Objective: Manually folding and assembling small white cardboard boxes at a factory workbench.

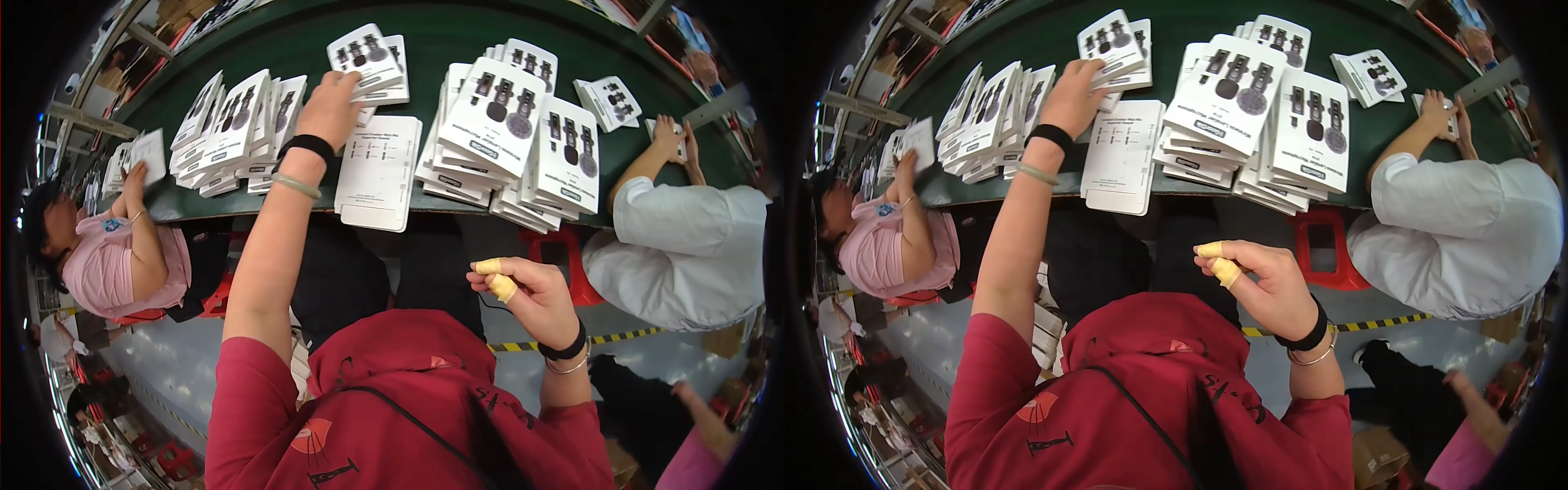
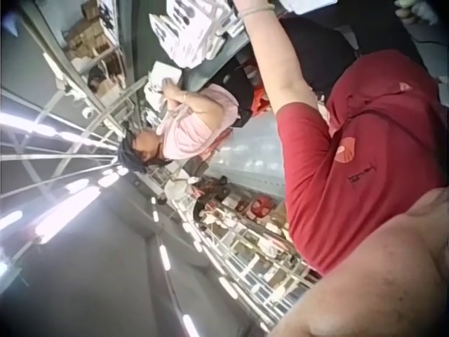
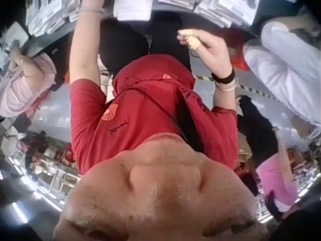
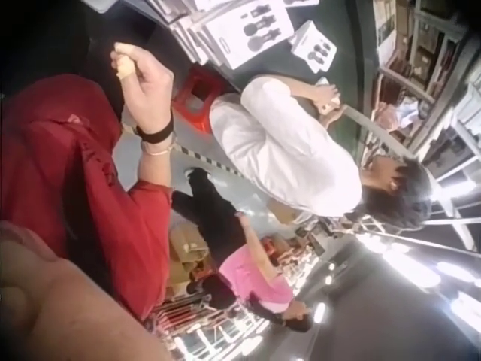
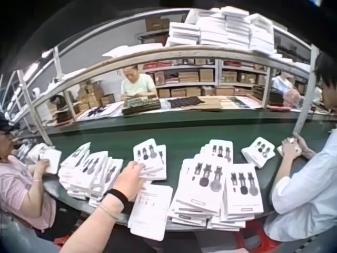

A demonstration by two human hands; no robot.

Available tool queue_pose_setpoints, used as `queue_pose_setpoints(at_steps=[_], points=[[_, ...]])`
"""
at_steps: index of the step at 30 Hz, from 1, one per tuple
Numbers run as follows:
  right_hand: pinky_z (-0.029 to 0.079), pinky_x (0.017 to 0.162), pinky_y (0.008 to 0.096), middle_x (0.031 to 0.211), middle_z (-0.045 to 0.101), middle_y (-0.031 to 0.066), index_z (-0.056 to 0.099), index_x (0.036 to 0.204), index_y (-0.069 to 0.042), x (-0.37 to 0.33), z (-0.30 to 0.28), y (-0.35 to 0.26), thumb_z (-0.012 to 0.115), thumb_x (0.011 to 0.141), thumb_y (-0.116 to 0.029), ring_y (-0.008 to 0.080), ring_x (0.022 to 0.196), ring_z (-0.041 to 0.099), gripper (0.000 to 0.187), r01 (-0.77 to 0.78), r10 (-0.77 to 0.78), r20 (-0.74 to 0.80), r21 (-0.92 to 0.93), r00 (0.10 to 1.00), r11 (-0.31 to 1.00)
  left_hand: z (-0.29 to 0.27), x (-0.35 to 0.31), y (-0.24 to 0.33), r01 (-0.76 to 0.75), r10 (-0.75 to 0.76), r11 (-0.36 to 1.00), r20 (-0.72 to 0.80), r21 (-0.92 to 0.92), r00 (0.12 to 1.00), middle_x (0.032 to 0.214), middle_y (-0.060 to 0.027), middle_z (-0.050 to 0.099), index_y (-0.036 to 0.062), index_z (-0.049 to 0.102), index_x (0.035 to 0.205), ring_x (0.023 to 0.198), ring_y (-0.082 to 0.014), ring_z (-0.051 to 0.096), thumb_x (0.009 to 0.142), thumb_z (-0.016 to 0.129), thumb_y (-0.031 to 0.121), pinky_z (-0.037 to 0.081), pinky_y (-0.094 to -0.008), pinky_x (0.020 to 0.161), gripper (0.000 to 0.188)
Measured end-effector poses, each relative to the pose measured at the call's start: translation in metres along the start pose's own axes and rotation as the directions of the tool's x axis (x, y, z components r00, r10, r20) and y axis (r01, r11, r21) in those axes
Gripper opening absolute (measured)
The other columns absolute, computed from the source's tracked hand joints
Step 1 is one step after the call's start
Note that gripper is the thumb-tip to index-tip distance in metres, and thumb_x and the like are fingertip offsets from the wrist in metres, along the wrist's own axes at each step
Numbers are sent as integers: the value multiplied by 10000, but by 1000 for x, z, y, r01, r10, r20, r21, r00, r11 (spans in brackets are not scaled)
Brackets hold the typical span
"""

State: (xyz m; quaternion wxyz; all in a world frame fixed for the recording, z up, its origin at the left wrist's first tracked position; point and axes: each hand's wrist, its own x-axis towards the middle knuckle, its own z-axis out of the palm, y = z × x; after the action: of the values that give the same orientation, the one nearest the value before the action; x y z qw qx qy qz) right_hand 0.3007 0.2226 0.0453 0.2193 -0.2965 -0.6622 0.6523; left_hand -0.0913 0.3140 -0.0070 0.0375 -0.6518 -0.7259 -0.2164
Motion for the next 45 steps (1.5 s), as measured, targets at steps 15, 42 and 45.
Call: queue_pose_setpoints(at_steps=[15,42,45], points=[[446,980,332,1232,637,78,514,1399,-13,15,-74,46,496,1059,-197,155,1129,584,386,293,-281,-869,-167,407,941,-17,-22,132,386,-103,495,388,-779,916,1378,-291,528,-101,329,1482,1264,-362,544,913,629,610,436,-393,1055,958],[471,981,324,1354,578,60,407,1494,-33,32,-87,76,509,1065,-195,157,1190,575,471,185,108,-613,394,782,900,-43,31,137,626,-33,386,668,-678,744,1565,-296,286,-91,152,1552,1457,-338,321,864,646,673,265,-464,1175,1141],[474,938,295,1325,589,48,398,1499,-27,32,-87,79,515,1063,-198,129,1145,580,483,193,97,-630,376,770,906,-30,86,127,616,-86,376,635,-692,767,1600,-277,220,-50,164,1566,1486,-365,253,859,602,729,226,-506,1183,1140]])
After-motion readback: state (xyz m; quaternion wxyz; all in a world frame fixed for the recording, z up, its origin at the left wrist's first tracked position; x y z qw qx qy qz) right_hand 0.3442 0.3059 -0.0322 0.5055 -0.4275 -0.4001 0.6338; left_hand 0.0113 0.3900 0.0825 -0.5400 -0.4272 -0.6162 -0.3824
